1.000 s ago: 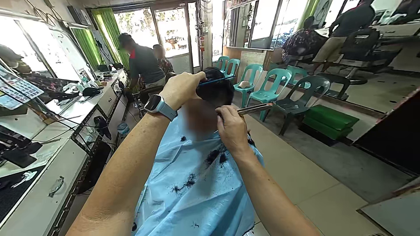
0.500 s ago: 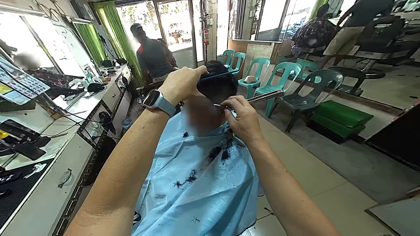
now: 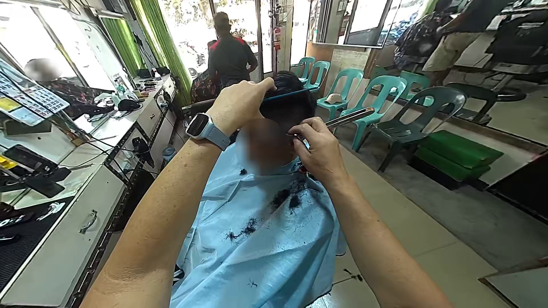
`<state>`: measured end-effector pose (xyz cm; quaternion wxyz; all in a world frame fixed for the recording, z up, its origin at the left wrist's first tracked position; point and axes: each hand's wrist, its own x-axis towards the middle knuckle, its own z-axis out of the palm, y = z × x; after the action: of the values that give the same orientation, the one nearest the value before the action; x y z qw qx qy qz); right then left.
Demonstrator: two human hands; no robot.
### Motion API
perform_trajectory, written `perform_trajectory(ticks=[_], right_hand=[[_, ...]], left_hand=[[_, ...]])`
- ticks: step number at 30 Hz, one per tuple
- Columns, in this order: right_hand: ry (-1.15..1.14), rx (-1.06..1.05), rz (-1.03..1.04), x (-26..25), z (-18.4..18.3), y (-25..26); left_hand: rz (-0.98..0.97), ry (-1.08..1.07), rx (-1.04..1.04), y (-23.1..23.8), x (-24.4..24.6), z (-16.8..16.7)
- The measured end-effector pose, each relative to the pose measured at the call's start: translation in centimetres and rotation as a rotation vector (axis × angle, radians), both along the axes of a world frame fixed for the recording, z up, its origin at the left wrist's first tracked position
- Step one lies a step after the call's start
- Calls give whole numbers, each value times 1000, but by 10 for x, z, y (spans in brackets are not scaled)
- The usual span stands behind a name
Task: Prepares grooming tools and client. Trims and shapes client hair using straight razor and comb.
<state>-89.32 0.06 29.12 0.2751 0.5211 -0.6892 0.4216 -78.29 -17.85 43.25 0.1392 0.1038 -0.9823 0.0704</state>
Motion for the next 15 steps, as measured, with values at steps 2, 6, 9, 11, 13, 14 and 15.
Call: perform_trajectory(ticks=[2, 6, 9, 11, 13, 14, 15], right_hand=[[10, -2, 8, -1, 1, 0], [15, -5, 14, -1, 1, -2], [21, -5, 11, -2, 1, -3], [25, -1, 6, -2, 1, -3], [28, 4, 3, -2, 2, -4], [29, 8, 0, -2, 2, -4], [29, 12, -4, -1, 2, -4]], left_hand=[[-7, 4, 17, 1, 0, 1], [4, -3, 12, 2, 0, 2], [1, -7, 12, 2, 0, 2], [-1, -9, 10, 2, 0, 3], [2, -9, 12, 2, -1, 3], [3, -10, 11, 1, -1, 3], [3, -10, 10, 1, -1, 3]])
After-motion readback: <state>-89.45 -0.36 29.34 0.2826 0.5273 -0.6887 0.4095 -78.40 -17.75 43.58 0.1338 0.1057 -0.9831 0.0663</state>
